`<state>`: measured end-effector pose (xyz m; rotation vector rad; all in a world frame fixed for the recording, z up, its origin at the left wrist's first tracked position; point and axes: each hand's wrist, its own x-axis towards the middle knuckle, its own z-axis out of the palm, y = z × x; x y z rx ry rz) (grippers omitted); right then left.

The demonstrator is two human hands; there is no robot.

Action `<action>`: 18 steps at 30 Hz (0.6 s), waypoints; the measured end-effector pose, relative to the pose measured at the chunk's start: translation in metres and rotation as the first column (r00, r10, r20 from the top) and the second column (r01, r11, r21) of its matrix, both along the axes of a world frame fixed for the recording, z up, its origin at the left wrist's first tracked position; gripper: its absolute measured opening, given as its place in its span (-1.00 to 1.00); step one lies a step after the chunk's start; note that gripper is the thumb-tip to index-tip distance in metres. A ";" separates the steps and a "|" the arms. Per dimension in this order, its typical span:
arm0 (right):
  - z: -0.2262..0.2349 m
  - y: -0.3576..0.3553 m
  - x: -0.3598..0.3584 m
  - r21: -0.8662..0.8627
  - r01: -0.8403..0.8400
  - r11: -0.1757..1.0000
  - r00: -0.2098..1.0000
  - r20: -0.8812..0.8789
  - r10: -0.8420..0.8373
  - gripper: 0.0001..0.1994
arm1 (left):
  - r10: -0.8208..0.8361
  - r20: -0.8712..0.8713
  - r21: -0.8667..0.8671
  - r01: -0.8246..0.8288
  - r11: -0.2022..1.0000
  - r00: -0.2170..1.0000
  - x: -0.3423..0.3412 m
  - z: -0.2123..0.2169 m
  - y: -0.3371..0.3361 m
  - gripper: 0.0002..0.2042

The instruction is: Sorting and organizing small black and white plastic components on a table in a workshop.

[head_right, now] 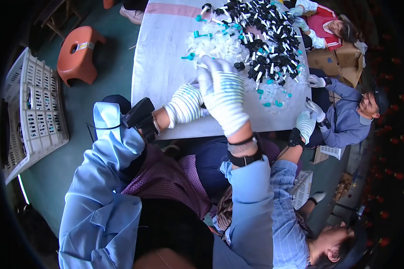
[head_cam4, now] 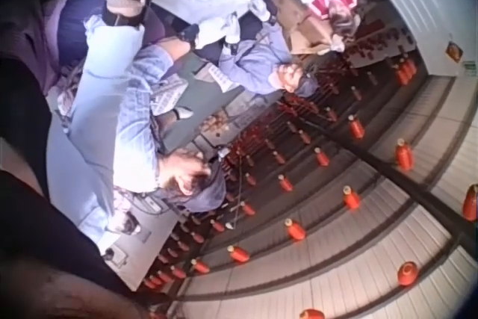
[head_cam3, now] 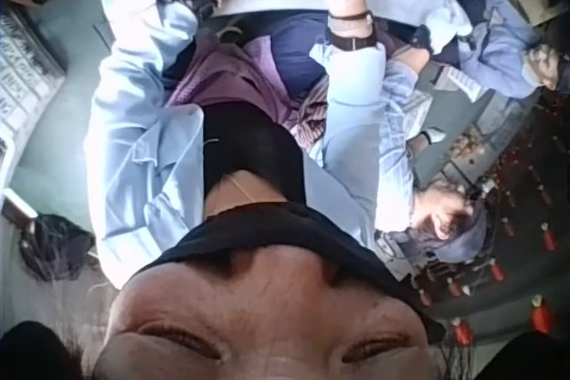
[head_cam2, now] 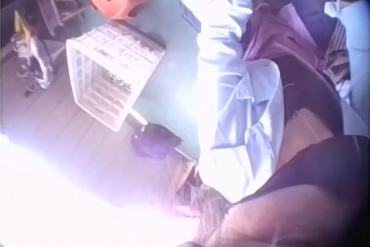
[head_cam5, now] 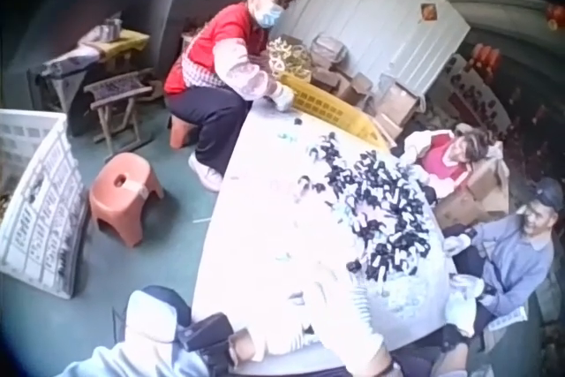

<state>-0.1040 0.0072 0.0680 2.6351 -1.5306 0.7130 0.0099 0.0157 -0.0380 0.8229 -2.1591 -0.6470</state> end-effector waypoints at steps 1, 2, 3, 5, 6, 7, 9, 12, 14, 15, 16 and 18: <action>-0.011 -0.006 0.006 0.008 -0.003 1.000 1.000 0.004 0.003 -0.71 | 0.003 0.004 0.008 -0.003 1.000 1.000 0.002 -0.002 0.001 -0.59; -0.021 -0.010 0.007 0.061 -0.005 0.998 1.000 0.011 0.005 -0.70 | -0.006 0.050 0.090 0.002 0.996 0.999 0.000 0.002 0.001 -0.58; -0.031 -0.014 0.006 0.114 -0.008 0.993 1.000 0.018 0.006 -0.69 | -0.019 0.094 0.172 0.002 0.985 0.995 -0.001 0.005 0.002 -0.58; -0.037 -0.018 0.006 0.146 -0.018 0.989 1.000 -0.013 0.020 -0.62 | 0.013 0.084 0.132 -0.024 0.991 0.996 -0.002 0.004 0.002 -0.57; -0.040 -0.018 0.003 0.275 0.072 0.959 0.997 -0.004 -0.074 -0.59 | -0.005 0.089 0.142 -0.008 0.990 0.996 -0.003 0.003 0.001 -0.58; -0.035 -0.019 0.008 0.398 0.160 0.903 0.986 -0.017 -0.167 -0.56 | -0.023 0.085 0.152 0.010 0.988 0.996 -0.002 0.003 0.000 -0.59; -0.036 -0.021 0.011 0.502 0.200 0.842 0.979 -0.073 -0.189 -0.48 | -0.040 0.077 0.228 0.021 0.974 0.996 -0.002 0.001 0.002 -0.59; -0.038 -0.020 0.013 0.474 0.193 0.859 0.981 -0.094 -0.169 -0.42 | -0.010 0.069 0.250 -0.008 0.968 0.998 -0.004 0.003 0.002 -0.60; -0.036 -0.022 0.018 0.474 0.233 0.849 0.972 -0.134 -0.192 -0.39 | 0.024 -0.001 0.266 -0.023 0.964 1.000 0.000 0.008 0.003 -0.70; -0.036 -0.023 0.017 0.487 0.235 0.841 0.972 -0.136 -0.193 -0.39 | 0.021 0.001 0.281 -0.020 0.960 1.000 0.001 0.009 0.002 -0.70; -0.037 -0.023 0.015 0.525 0.201 0.827 0.979 -0.089 -0.182 -0.38 | 0.037 -0.041 0.260 -0.025 0.965 0.998 0.001 0.009 0.002 -0.70; -0.036 -0.019 0.015 0.473 0.176 0.864 0.984 -0.059 -0.168 -0.36 | 0.085 -0.177 0.130 -0.063 0.990 0.980 -0.004 0.009 0.002 -0.69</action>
